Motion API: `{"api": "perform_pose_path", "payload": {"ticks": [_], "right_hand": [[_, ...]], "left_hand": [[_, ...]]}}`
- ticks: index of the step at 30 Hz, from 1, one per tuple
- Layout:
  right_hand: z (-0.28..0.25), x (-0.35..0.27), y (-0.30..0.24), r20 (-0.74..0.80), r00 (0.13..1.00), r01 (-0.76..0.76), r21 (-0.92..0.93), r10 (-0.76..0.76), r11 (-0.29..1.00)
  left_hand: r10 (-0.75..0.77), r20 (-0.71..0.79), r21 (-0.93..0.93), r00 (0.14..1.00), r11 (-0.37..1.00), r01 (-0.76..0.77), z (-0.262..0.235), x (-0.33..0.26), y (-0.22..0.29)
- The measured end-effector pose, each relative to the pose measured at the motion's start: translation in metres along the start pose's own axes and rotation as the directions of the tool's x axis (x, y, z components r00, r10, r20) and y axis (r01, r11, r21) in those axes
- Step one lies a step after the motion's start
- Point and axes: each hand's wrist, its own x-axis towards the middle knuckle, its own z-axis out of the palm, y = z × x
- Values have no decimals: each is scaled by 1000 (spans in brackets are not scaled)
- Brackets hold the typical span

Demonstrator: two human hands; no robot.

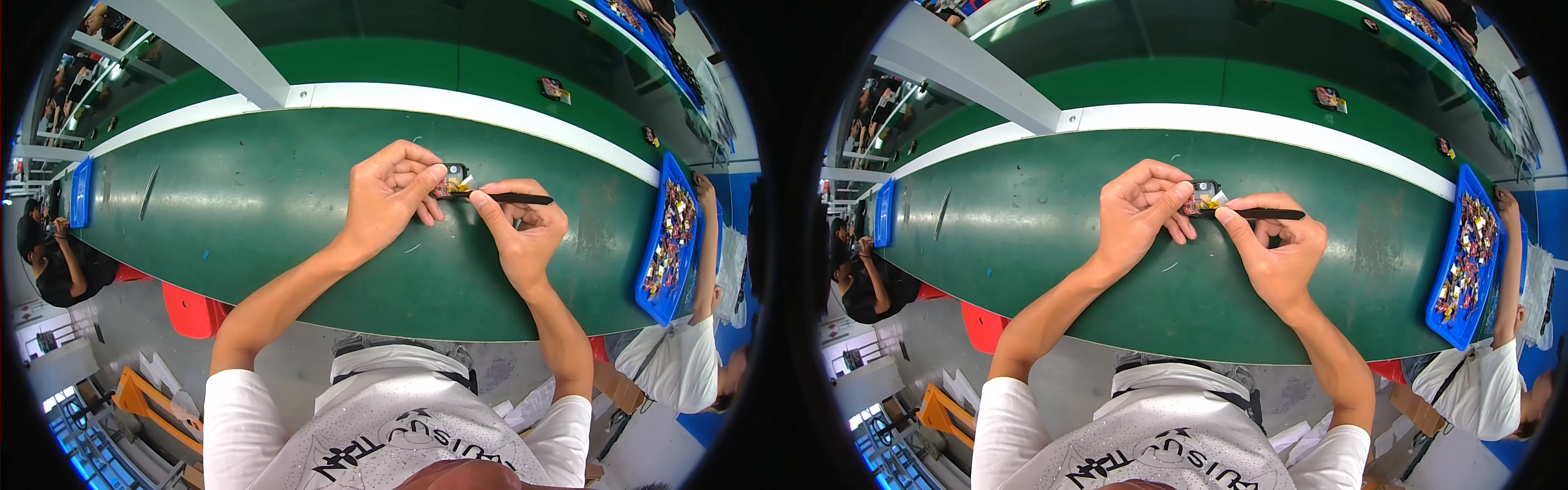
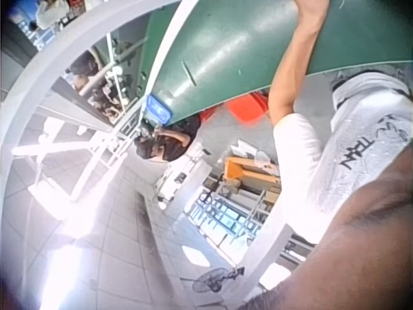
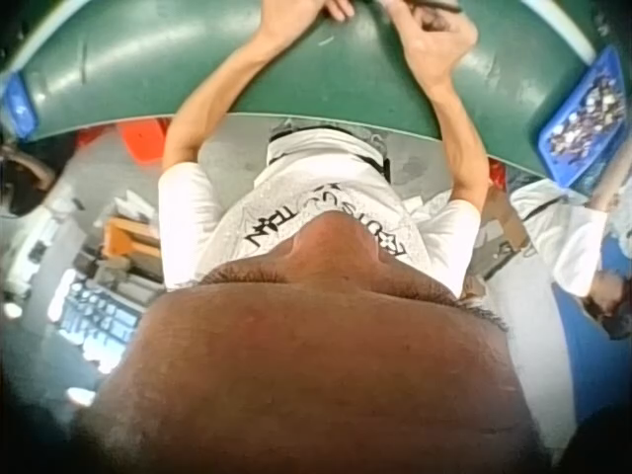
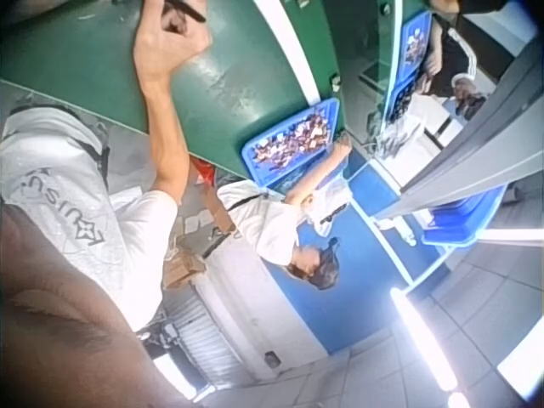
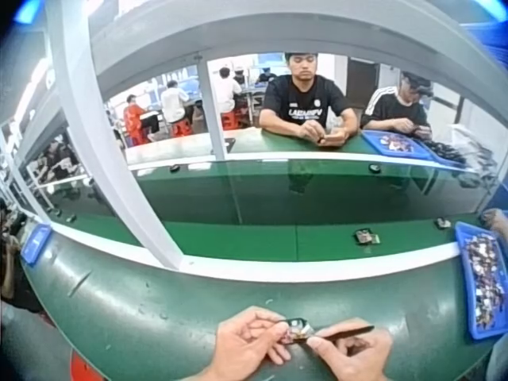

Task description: The recorder is assembling small electronic components, specifically attaching adhesive or protective layers to circuit board modules using tweezers and hands at a factory workstation.

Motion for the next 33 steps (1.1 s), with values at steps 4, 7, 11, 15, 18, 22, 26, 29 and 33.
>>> {"api": "perform_pose_path", "payload": {"ticks": [4,7,11,15,18,22,26,29,33], "right_hand": [[0,0,-1,4,1000,6,-21,-5,1000],[-1,0,-2,19,1000,3,-41,-2,999],[0,-1,-1,33,999,20,-61,-18,998],[0,0,-1,51,995,95,-118,-89,988],[0,0,-3,71,989,137,-159,-128,978],[-1,0,-4,90,988,138,-171,-124,975],[0,0,-4,90,996,38,-145,-25,989],[0,0,1,49,998,33,-81,-29,996],[1,1,1,65,994,88,-55,-84,995]], "left_hand": [[8,-15,1,1000,1000,-8,0,0,0],[-6,-17,-6,1000,1000,6,0,0,-1],[-52,-22,-20,998,998,51,-3,1,-2],[-89,-25,-35,996,995,88,-5,2,-1],[-96,-12,-47,995,994,95,-5,3,0],[-101,9,-6,995,995,101,-5,3,-1],[-95,42,36,995,995,94,-8,5,-1],[-114,32,-44,993,992,115,-9,7,2],[-111,30,-46,993,993,112,-10,8,4]]}}
